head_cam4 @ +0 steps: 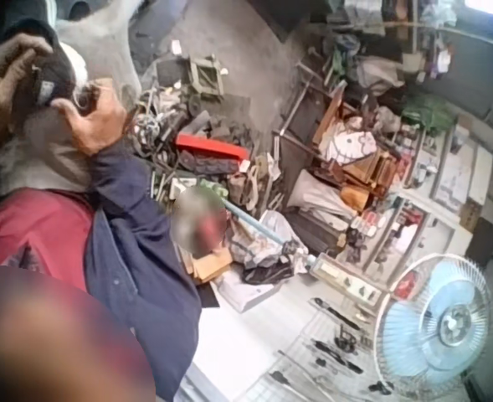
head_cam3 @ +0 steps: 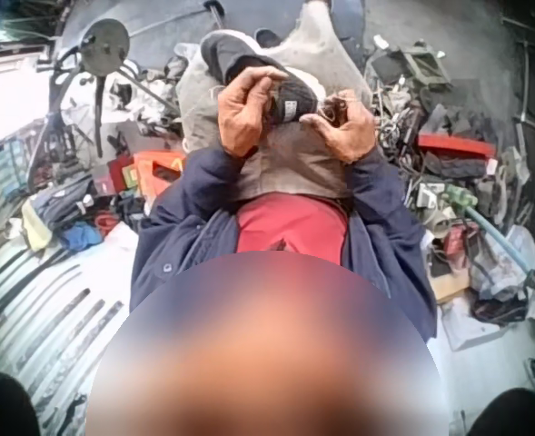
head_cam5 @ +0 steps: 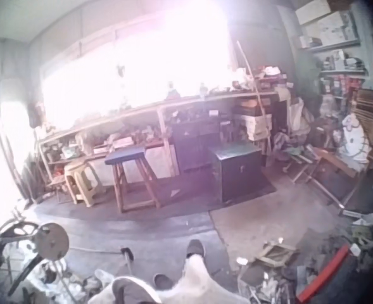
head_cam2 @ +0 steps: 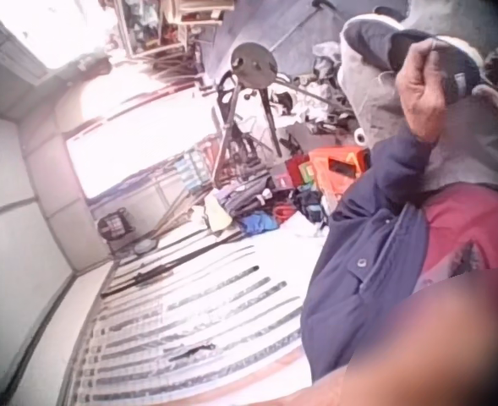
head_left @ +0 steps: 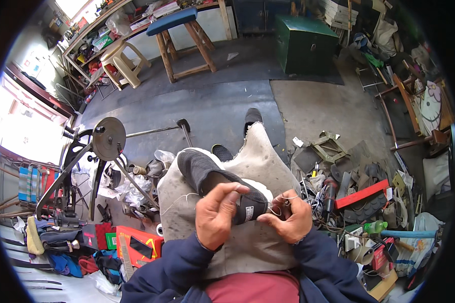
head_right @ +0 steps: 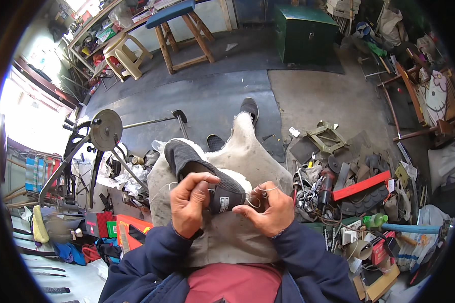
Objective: The person hand-sews a black slip-on shoe using a needle and white thread. They repeatedly insert the needle through the shoe's upper and pull the thread tight, working along the seam while holding the shoe steady.
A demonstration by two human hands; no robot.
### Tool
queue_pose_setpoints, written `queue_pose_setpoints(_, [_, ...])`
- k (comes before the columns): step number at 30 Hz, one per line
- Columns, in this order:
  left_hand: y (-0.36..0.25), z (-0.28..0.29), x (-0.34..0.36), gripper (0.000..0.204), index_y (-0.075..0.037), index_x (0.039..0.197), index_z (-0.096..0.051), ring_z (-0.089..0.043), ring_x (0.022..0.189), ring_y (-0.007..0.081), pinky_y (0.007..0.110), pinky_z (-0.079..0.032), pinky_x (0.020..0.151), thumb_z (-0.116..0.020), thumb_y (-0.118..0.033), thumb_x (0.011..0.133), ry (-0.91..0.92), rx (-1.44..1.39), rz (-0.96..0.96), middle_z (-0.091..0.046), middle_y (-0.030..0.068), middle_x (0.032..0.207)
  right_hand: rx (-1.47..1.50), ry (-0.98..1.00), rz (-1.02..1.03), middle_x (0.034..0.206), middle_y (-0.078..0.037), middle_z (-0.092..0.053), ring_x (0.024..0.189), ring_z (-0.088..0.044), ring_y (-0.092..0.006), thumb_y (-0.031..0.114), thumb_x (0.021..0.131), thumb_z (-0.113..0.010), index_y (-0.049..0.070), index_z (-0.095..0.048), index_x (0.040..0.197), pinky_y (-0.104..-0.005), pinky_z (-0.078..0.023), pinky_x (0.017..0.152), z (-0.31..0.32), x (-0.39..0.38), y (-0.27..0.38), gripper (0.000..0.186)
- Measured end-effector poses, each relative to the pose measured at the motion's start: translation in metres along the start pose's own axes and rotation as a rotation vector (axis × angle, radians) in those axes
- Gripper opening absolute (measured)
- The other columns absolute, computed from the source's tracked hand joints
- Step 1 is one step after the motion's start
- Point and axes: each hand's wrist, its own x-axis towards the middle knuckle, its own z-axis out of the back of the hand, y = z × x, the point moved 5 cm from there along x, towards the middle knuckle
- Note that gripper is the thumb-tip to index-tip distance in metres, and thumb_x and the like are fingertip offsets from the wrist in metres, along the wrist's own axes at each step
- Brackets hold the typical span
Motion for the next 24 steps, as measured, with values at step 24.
queue_pose_setpoints(24, [0.031, 0.157, 0.000, 0.019, -0.007, 0.110, -0.065, -0.022, 0.044, 0.0062, 0.028, -0.030, 0.043, -0.055, -0.023, 0.113, -0.350, -0.446, -0.050, -0.025, -0.0066, 0.057, -0.198, 0.038, 0.158, 0.061, -0.012, -0.066, 0.052, -0.067, -0.0231, 0.029, 0.074, -0.099, 0.005, -0.058, 0.073, -0.0338, -0.050, 0.049, -0.014, -0.005, -0.008, 0.047])
